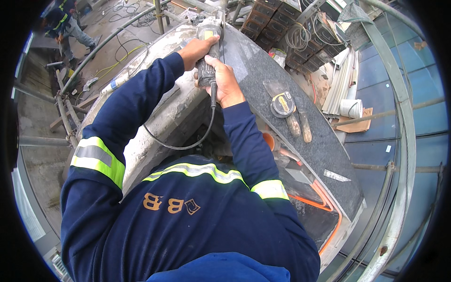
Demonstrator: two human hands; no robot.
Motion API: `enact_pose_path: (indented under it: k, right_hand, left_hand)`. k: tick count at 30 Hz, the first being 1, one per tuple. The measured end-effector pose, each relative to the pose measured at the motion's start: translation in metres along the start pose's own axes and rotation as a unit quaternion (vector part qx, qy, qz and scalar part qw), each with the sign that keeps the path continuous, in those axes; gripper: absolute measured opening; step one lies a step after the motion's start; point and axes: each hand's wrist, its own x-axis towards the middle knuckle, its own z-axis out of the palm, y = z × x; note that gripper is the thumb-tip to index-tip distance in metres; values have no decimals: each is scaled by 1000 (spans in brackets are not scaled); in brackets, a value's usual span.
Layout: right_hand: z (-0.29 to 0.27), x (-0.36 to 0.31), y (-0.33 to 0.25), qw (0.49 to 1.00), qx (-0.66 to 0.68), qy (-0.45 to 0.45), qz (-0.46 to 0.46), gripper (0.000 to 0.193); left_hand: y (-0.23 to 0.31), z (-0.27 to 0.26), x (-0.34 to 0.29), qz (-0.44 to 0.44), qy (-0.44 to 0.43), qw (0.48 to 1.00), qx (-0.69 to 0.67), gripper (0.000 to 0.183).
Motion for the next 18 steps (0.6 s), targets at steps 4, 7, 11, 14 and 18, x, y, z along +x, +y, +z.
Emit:
enact_pose_path:
  k: [4, 7, 11, 14, 18]
  right_hand:
    - [-1, 5, 0, 1000, 6, -5, 5, 30]
    - [-1, 6, -2, 1000, 5, -5, 5, 29]
    - [-3, 10, -4, 1000, 7, -21, 2, 27]
    - [-4, 12, -6, 1000, 5, -23, 1, 27]
    - [-1, 14, -7, 1000, -1, -18, 7, 26]
  left_hand:
    - [0, 0, 6, -3, 11, 1000, 2, 61]
    - [2, 1, 7, 0, 4, 1000, -10, 60]
    - [3, 1, 9, 2, -2, 1000, -1, 59]
    - [5, 2, 11, -3, -4, 1000, 3, 57]
    - [4, -2, 17, 3, 3, 1000, 9, 56]
